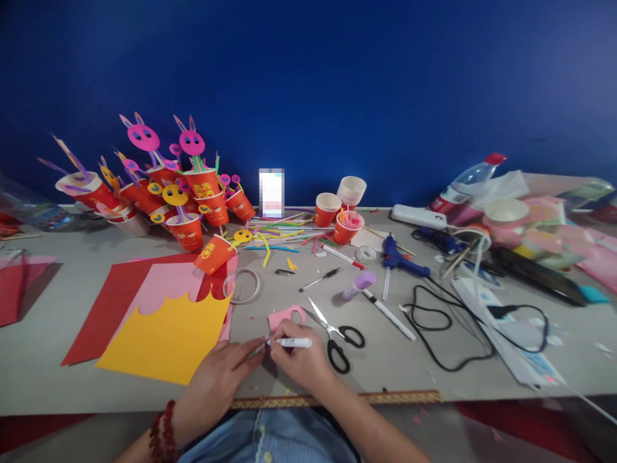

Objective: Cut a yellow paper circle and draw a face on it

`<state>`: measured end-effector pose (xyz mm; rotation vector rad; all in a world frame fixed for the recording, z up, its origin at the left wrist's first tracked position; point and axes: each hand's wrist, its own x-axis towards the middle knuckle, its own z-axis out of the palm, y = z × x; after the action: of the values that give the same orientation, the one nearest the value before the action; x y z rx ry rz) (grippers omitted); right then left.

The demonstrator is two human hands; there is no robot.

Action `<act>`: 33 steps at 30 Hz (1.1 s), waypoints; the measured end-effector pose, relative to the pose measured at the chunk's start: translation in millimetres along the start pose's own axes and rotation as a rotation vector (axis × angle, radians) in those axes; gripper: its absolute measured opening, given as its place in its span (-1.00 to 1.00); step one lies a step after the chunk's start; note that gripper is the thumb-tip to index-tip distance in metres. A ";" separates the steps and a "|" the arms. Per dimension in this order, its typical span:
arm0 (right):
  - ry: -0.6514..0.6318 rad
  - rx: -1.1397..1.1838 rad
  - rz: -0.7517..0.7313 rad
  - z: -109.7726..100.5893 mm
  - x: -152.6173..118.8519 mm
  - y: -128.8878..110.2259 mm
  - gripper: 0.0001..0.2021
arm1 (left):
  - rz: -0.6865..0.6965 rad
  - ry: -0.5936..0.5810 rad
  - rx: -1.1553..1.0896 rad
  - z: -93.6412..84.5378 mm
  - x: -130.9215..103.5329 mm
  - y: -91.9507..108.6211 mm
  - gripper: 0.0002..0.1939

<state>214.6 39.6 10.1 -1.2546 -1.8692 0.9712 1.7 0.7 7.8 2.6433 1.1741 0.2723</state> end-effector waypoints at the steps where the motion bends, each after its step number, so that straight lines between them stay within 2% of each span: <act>1: -0.001 -0.001 0.000 -0.1 0.0 0.0 -0.91 | 0.000 -0.005 -0.002 0.2 -0.2 -0.2 -0.47; 22: 0.032 0.059 -0.024 -1.8 0.0 0.9 -0.88 | 0.007 -0.015 0.008 1.6 -1.8 -1.1 -0.48; 29: 0.038 0.087 -0.006 -1.8 1.0 1.6 -0.88 | 0.018 0.013 0.016 2.4 -1.8 -1.5 -0.51; 33: 0.111 0.111 -0.019 -2.9 0.8 0.5 -0.88 | 0.015 0.017 0.016 2.8 -2.3 -1.4 -0.47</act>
<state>217.0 41.1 11.2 -1.1981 -1.7155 0.9615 -0.1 -0.5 4.6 2.6696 1.1661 0.2900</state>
